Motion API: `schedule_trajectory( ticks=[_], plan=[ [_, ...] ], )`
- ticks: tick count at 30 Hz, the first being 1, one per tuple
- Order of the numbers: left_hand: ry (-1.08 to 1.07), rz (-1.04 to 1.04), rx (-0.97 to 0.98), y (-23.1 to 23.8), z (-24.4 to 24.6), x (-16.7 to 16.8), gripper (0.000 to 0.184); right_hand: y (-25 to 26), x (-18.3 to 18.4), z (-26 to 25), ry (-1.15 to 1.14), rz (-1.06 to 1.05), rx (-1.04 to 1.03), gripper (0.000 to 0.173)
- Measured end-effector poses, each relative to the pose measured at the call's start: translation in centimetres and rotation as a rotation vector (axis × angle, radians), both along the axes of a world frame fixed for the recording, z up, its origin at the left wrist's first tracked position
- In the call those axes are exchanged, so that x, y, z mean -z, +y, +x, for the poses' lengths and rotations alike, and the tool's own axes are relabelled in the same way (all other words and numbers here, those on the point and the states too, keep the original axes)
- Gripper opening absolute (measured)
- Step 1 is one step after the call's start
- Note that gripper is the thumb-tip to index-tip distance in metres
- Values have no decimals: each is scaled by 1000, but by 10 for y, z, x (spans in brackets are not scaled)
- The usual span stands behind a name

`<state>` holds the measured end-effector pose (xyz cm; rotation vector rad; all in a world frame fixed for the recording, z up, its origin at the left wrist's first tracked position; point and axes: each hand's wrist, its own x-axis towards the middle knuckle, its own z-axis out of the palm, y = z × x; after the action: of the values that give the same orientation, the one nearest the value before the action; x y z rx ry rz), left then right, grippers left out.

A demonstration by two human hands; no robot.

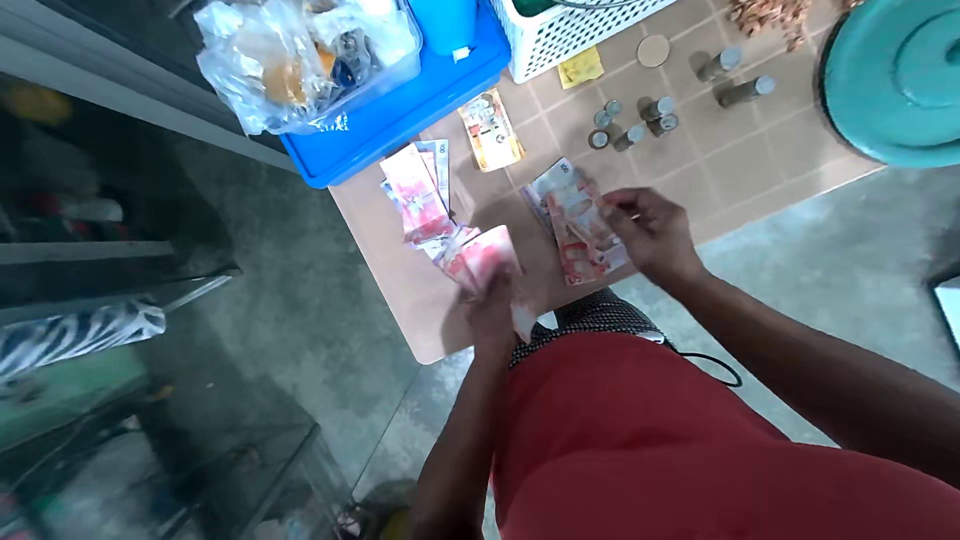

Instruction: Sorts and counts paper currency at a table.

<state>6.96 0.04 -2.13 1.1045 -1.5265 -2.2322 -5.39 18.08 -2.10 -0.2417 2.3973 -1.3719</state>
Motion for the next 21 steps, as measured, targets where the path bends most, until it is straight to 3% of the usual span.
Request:
schedule_trajectory(
  ticks=[4,7,11,16,21],
  plan=[
    [47,39,121,23,-14,-5,12,-44,-21,32,-276,-290,-36,23],
    [34,59,138,24,-15,-8,10,-50,-9,25,-223,-429,149,10],
    [3,87,117,14,-12,-5,21,-38,-8,14,-130,-350,142,7],
    [-6,-31,99,20,-18,-1,9,-44,-8,24,-406,-369,-2,12],
    [-108,-41,210,9,-13,3,12,-41,8,10,-437,-313,105,5]
  ],
)
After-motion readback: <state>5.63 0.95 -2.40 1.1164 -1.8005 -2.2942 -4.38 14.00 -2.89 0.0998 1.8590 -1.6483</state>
